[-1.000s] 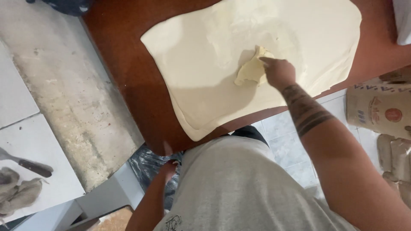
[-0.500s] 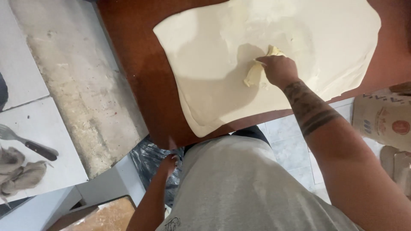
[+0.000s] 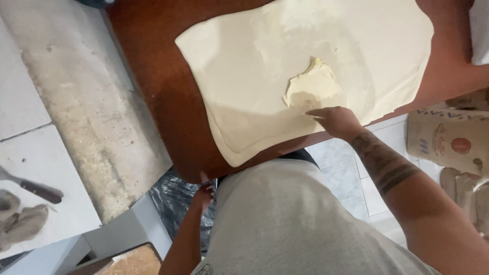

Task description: Spreading butter onto a large sheet of dough on a production table

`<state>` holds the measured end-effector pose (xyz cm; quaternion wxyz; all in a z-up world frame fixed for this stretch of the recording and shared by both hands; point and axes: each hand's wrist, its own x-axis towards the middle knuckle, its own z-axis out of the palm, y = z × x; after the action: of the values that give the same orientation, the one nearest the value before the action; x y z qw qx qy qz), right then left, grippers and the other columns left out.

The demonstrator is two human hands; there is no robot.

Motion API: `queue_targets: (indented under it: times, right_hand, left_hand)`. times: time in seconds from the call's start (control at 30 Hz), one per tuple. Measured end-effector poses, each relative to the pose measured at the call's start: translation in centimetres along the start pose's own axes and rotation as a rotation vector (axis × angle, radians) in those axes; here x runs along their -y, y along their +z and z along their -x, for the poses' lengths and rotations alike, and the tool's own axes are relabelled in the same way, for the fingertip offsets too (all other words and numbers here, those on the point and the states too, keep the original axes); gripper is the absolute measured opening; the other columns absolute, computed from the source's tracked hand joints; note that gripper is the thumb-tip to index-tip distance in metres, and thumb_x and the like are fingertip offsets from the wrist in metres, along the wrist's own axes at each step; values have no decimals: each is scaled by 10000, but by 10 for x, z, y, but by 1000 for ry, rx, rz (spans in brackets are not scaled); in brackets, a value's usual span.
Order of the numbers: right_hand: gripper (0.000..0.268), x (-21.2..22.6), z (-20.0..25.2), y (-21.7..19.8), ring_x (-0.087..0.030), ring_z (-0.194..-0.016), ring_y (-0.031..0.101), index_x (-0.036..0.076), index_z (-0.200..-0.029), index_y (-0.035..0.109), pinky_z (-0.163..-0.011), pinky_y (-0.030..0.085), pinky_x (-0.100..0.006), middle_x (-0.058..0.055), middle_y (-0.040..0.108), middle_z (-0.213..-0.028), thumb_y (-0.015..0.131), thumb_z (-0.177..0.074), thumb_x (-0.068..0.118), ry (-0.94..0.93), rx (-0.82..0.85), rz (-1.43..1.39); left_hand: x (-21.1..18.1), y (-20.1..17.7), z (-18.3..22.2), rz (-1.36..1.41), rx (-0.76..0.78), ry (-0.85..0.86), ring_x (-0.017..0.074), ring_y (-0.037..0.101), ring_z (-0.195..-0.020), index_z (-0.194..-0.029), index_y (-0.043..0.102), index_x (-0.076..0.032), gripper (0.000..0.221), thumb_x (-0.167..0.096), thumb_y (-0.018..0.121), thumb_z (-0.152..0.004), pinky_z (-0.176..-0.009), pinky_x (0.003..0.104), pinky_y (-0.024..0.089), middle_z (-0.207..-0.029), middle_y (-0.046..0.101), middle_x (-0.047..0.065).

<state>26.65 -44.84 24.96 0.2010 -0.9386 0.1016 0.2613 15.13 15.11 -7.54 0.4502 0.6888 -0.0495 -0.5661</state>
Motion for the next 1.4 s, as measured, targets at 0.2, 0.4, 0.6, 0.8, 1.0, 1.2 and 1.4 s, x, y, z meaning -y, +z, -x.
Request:
queue_targets:
  times: [0.2,0.4,0.6,0.8,1.0,1.2,1.4]
  right_hand:
    - [287,-83,25,11,-376,-1060,689,246,-1407,720,-863,555,-509,-95,732,-1235,618,-1139,268,162,-651,-341]
    - [622,-123,-23,100,-434,-1329,571,199,-1466,677,-1037,490,-619,-156,648,-1447,729,-866,42,20,-639,93]
    - [660,-25,-13,161,-427,-1275,623,140,-1415,685,-1034,515,-538,-173,692,-1365,726,-757,111,-132,-644,113]
    - [534,8,16,88,-353,-1063,721,385,-1318,715,-909,603,-510,35,759,-1225,635,-825,198,20,-398,-69]
    - [425,-160,-44,68,-337,-785,773,588,-1255,701,-624,624,-454,35,770,-903,613,-917,345,441,-359,261]
    - [388,-6,-17,81,-377,-803,773,332,-1221,762,-667,626,-520,-82,775,-884,564,-909,216,343,-227,55]
    - [331,-10,10,56,-501,-816,736,118,-1186,791,-636,592,-608,-253,751,-836,581,-937,177,407,-277,-156]
  left_hand:
    - [-22,19,47,-260,-192,-171,412,722,-1105,-1490,462,24,485,-42,524,-1013,-887,419,646,-1275,696,267]
    - [-9,-3,50,-1127,-61,34,284,761,-1044,-1253,703,-46,327,-243,632,-1001,-849,343,621,-1245,711,170]
    - [-40,-29,43,21,-302,-499,339,769,-999,-1392,650,-107,438,-373,560,-1056,-748,444,610,-1300,711,203]
    - [0,-35,24,-1487,291,11,294,729,-1031,-1389,601,-105,420,-297,531,-1022,-816,446,572,-1328,689,101]
    - [17,-33,36,-1589,178,236,323,714,-1011,-1272,655,-98,350,-313,615,-998,-796,431,581,-1221,689,107]
    - [-27,-39,41,-763,142,-165,299,740,-1023,-1307,648,-79,343,-204,501,-1024,-827,363,599,-1164,741,78]
    - [-62,-35,35,89,-140,-559,463,672,-1203,-1436,555,84,462,-100,494,-1016,-1011,539,544,-1380,638,312]
